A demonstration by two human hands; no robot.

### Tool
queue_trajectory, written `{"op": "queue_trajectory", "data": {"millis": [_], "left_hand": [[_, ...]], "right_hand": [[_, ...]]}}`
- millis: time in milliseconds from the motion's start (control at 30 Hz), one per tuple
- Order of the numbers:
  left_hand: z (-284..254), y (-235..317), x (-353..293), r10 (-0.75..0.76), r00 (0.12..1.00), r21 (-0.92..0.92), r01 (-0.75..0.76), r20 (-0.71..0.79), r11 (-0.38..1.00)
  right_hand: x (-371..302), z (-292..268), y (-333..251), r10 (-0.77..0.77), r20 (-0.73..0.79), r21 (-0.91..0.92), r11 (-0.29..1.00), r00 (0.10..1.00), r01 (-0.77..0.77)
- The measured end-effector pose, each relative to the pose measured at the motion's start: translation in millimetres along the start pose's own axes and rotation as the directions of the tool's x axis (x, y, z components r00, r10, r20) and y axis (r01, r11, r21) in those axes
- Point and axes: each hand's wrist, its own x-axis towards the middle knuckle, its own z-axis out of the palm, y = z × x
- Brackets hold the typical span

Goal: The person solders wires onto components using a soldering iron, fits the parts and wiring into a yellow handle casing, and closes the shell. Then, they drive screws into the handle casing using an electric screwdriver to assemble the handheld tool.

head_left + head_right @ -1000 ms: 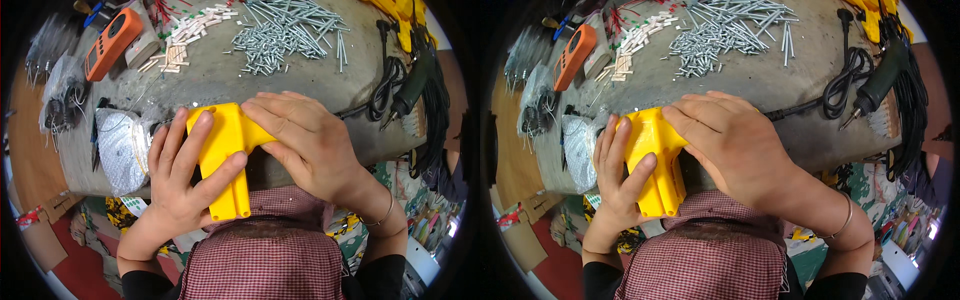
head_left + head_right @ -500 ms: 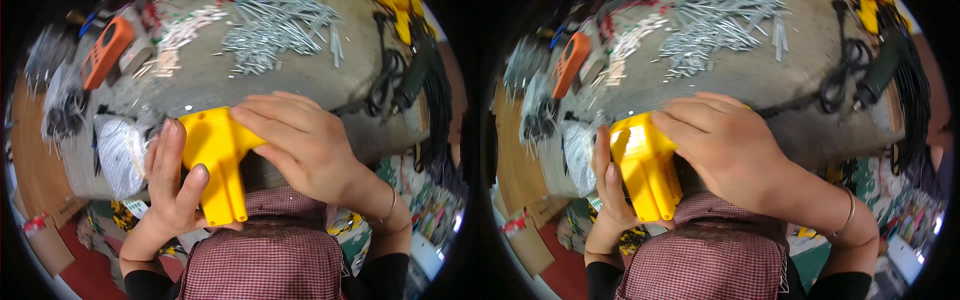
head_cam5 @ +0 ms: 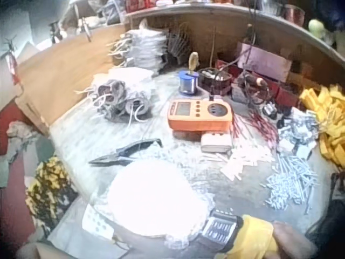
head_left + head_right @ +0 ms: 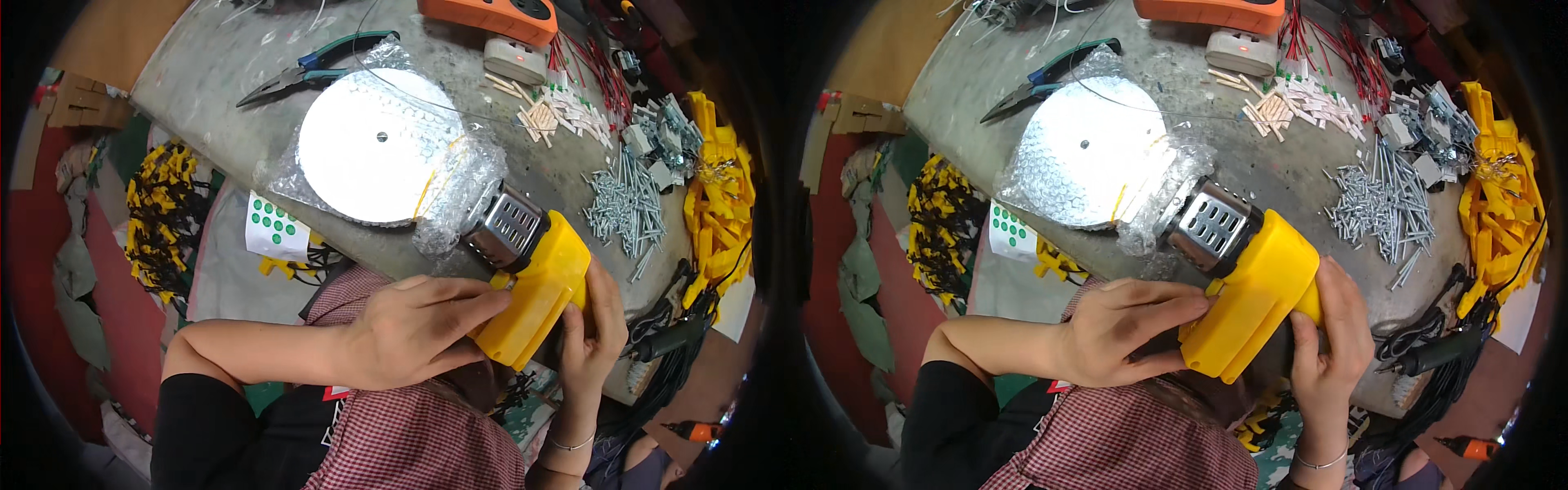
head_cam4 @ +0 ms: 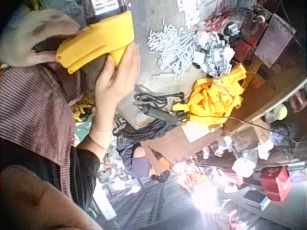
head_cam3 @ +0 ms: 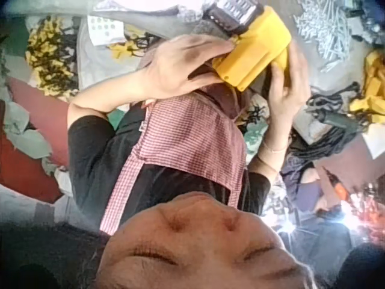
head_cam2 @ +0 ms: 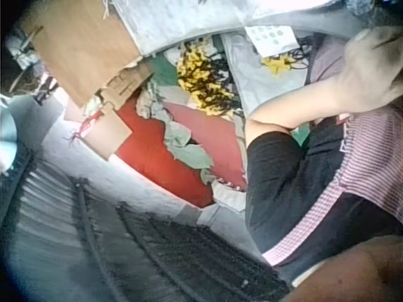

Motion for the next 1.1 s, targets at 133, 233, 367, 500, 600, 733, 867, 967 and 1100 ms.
{"op": "queue_trajectory", "data": {"millis": [133,233,367,500,600,733,867,967,1100], "left_hand": [[4,-5,1,0.117,0.993,0.051,-0.118,0.015,0.992],[3,-1,6,0.152,0.988,0.059,-0.154,0.029,0.986],[-10,0,14,0.118,0.985,0.089,-0.129,0.124,0.988],[-30,30,34,0.159,0.942,0.472,-0.289,0.297,0.833],[-11,15,52,0.529,0.84,0.642,-0.472,0.12,0.604],[-6,15,63,0.192,0.777,0.574,-0.585,0.6,0.572],[-6,20,71,0.193,0.771,0.589,-0.599,0.607,0.543],[-12,24,74,0.117,0.761,0.575,-0.572,0.638,0.584],[-11,17,81,0.209,0.743,0.529,-0.616,0.635,0.583]], "right_hand": [[3,3,-5,0.021,-0.025,-0.052,0.998,0.999,-0.022],[7,9,0,-0.018,-0.077,0.019,1.0,0.997,0.02],[10,10,8,-0.106,-0.133,0.049,0.992,0.986,0.113],[-2,12,23,-0.092,-0.141,0.082,0.991,0.986,0.104],[-1,11,16,-0.074,-0.13,0.05,0.995,0.989,0.081],[-3,7,11,-0.103,-0.063,-0.052,0.994,0.993,0.1],[-2,2,8,-0.063,-0.012,0.027,0.998,0.998,0.063],[14,-30,32,-0.056,0.053,0.108,0.993,0.997,0.05],[51,-37,48,0.088,0.02,-0.028,0.996,0.996,-0.087]]}}
